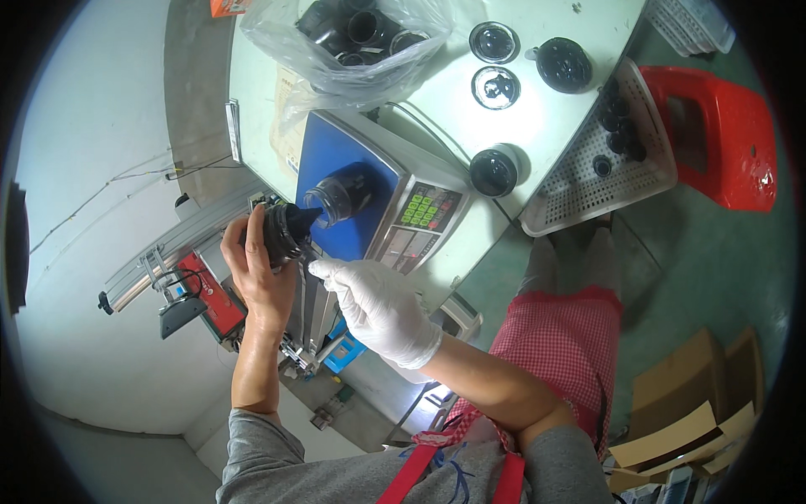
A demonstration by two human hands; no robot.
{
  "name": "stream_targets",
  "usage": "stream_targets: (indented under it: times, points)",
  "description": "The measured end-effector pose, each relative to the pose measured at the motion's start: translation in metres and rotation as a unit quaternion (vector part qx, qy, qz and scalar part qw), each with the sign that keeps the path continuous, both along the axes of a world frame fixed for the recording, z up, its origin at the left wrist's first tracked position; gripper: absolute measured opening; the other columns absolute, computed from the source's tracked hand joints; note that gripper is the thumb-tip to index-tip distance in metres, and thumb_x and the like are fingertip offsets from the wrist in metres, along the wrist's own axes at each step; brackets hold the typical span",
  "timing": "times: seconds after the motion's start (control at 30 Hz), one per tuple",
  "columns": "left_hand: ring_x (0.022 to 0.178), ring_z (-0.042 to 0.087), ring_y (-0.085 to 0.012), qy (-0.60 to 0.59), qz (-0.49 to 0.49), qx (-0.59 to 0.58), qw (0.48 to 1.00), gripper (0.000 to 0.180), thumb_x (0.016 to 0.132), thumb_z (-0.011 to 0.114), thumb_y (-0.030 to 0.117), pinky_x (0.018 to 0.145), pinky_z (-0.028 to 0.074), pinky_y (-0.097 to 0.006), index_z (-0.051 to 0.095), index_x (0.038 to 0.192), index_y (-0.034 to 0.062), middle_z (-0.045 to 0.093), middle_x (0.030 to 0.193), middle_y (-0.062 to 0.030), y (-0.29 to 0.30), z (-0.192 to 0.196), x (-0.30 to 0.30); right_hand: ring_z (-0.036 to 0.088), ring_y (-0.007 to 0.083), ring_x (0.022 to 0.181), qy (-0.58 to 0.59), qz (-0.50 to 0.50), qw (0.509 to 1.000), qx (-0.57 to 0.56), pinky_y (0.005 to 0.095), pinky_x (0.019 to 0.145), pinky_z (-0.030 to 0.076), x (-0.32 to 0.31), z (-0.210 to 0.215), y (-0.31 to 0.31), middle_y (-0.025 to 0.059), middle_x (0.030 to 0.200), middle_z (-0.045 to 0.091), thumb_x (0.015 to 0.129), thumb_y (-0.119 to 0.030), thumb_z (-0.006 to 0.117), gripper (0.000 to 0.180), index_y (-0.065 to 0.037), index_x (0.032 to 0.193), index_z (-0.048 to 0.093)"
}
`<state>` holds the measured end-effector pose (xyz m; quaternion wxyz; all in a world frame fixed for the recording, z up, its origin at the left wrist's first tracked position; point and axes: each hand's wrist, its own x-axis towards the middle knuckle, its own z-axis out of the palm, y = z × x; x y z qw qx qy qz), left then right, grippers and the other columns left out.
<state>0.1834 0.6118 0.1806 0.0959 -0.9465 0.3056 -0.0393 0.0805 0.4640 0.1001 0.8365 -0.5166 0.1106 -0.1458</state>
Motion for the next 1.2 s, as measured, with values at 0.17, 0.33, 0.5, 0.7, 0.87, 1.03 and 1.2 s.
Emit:
stream_targets:
  times: [0.17, 0.33, 0.5, 0.7, 0.87, 1.03, 1.2]
  points:
    - [0.111, 0.060, -0.0358, -0.011, -0.022, 0.006, 1.000, 0.090, 0.057, 0.077, -0.016, 0.085, 0.057, -0.042, 0.055, 0.141, 0.0110, 0.052, 0.125, -0.0173, -0.003, 0.000, 0.002, 0.071, 0.0241, 0.082, -0.003, 0.001, 1.000, 0.004, 0.0352, 0.076, 0.058, 0.003, 0.001, 0.001, 0.0107, 0.101, 0.073, 0.099, -0.003, 0.058, 0.022, -0.002, 0.119, 0.067]
    - [0.111, 0.059, -0.0349, -0.009, -0.032, -0.003, 0.999, 0.088, 0.058, 0.080, -0.014, 0.085, 0.057, -0.041, 0.057, 0.140, 0.0100, 0.052, 0.124, -0.0173, -0.001, 0.001, 0.004, 0.073, 0.0246, 0.083, -0.014, 0.009, 1.000, -0.022, 0.0347, 0.074, 0.059, 0.010, 0.004, 0.000, 0.0126, 0.101, 0.074, 0.101, -0.003, 0.055, 0.021, 0.000, 0.119, 0.065]
    - [0.111, 0.059, -0.0344, -0.005, -0.040, 0.002, 0.999, 0.086, 0.058, 0.080, -0.015, 0.087, 0.056, -0.041, 0.059, 0.138, 0.0092, 0.052, 0.123, -0.0172, -0.004, 0.003, 0.005, 0.075, 0.0248, 0.083, -0.017, 0.016, 0.999, -0.031, 0.0339, 0.075, 0.060, 0.010, 0.002, -0.002, 0.0144, 0.101, 0.074, 0.103, -0.003, 0.052, 0.020, 0.003, 0.118, 0.063]
    - [0.111, 0.058, -0.0336, -0.007, -0.052, 0.007, 0.999, 0.085, 0.058, 0.080, -0.015, 0.088, 0.054, -0.041, 0.061, 0.137, 0.0091, 0.052, 0.123, -0.0168, -0.003, 0.004, 0.006, 0.075, 0.0240, 0.085, -0.020, 0.015, 1.000, -0.010, 0.0333, 0.077, 0.060, 0.009, 0.001, 0.002, 0.0162, 0.102, 0.074, 0.104, -0.005, 0.051, 0.020, 0.004, 0.119, 0.063]
    - [0.111, 0.058, -0.0332, -0.004, -0.064, 0.009, 0.998, 0.086, 0.057, 0.078, -0.016, 0.088, 0.054, -0.040, 0.061, 0.137, 0.0102, 0.051, 0.123, -0.0165, -0.005, 0.005, 0.008, 0.070, 0.0155, 0.083, 0.039, 0.001, 0.979, 0.200, 0.0288, 0.078, 0.057, 0.010, 0.003, 0.010, 0.0102, 0.101, 0.072, 0.108, -0.016, 0.052, 0.026, 0.003, 0.119, 0.064]
    - [0.111, 0.058, -0.0332, -0.003, -0.071, 0.008, 0.997, 0.089, 0.055, 0.077, -0.017, 0.088, 0.054, -0.041, 0.061, 0.138, 0.0112, 0.051, 0.123, -0.0164, -0.005, 0.004, 0.008, 0.069, 0.0142, 0.083, 0.063, 0.037, 0.974, 0.217, 0.0284, 0.079, 0.057, 0.010, 0.001, 0.012, 0.0094, 0.100, 0.072, 0.108, -0.018, 0.050, 0.026, 0.002, 0.118, 0.064]
    - [0.112, 0.057, -0.0329, 0.008, -0.069, 0.007, 0.998, 0.092, 0.054, 0.076, -0.019, 0.089, 0.054, -0.040, 0.061, 0.139, 0.0125, 0.050, 0.125, -0.0160, -0.003, 0.004, 0.009, 0.071, 0.0179, 0.084, 0.064, 0.038, 0.989, 0.126, 0.0299, 0.079, 0.057, 0.011, -0.001, 0.004, 0.0114, 0.100, 0.073, 0.106, -0.014, 0.054, 0.020, 0.000, 0.117, 0.065]
